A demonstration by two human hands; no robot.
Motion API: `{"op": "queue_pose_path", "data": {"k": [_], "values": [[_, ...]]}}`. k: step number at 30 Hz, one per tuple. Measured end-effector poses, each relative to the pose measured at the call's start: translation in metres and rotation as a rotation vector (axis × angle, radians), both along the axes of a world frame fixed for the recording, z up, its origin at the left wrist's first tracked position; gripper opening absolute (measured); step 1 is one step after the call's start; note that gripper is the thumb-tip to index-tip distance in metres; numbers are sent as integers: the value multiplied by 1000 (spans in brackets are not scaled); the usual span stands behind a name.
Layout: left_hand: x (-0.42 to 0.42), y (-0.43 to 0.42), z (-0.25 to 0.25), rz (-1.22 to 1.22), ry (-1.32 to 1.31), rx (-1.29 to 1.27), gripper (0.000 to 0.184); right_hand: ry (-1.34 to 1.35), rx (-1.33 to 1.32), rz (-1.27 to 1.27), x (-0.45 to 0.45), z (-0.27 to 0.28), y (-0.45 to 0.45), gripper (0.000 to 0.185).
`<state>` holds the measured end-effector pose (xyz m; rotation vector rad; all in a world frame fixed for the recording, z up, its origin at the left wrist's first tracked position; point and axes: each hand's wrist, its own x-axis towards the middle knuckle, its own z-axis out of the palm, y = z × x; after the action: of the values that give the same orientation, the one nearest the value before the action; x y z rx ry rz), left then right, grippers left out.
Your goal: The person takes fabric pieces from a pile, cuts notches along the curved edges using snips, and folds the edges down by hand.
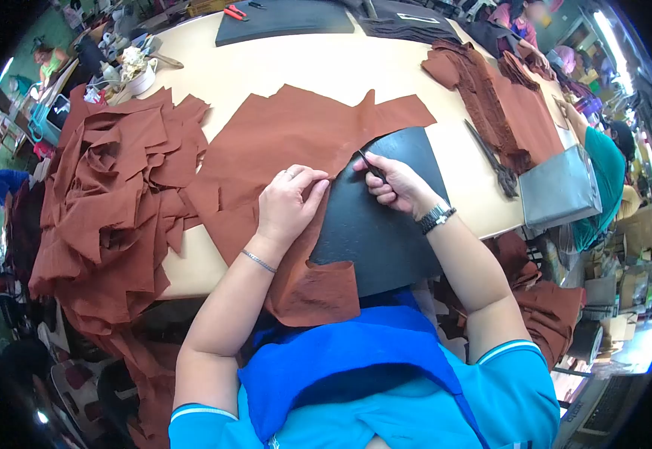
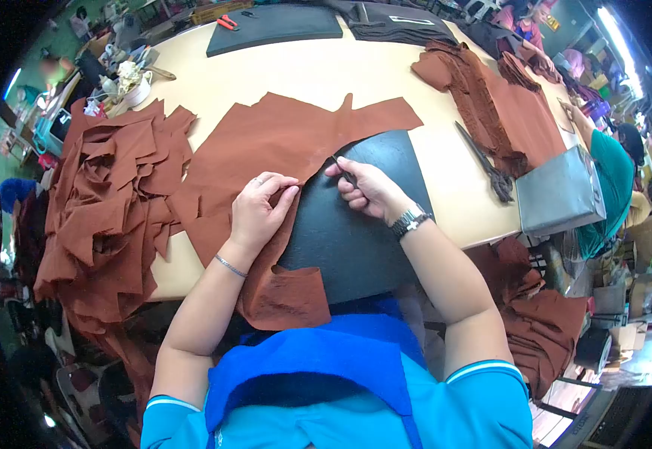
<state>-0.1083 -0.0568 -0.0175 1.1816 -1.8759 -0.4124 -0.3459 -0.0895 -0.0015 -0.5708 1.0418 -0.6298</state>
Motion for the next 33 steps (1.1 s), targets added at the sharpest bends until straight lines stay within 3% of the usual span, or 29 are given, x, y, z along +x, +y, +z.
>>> {"op": "queue_pose_path", "data": {"k": [15, 20, 21, 23, 24, 26, 28, 29, 31, 33], "values": [[-1, 2, 3, 9, -74, -3, 12, 26, -16, 59, 8, -2, -5, 34], [9, -3, 7, -83, -155, 50, 25, 73, -161, -23, -5, 2, 13, 33], [16, -5, 6, -112, -188, 46, 29, 183, -249, -85, -15, 7, 18, 34], [43, -12, 15, -318, -357, 111, 57, 393, -407, -200, -50, 10, 25, 33], [54, -11, 25, -373, -524, 108, 68, 622, -468, -238, -75, 4, 22, 31], [72, -14, 26, -484, -779, 159, 95, 1129, -866, -308, -141, -35, 7, 37], [71, -20, 17, -413, -783, 156, 96, 1504, -617, -125, -171, -18, 14, 41], [71, -24, 12, -374, -785, 147, 97, 1613, -791, -161, -169, -20, 16, 41], [49, -34, -3, -58, -691, 277, 100, 1816, -1150, -247, -165, -26, 20, 41], [20, -47, -13, 310, -599, 386, 99, 1309, -1136, -120, -116, -4, 33, 44]]}}
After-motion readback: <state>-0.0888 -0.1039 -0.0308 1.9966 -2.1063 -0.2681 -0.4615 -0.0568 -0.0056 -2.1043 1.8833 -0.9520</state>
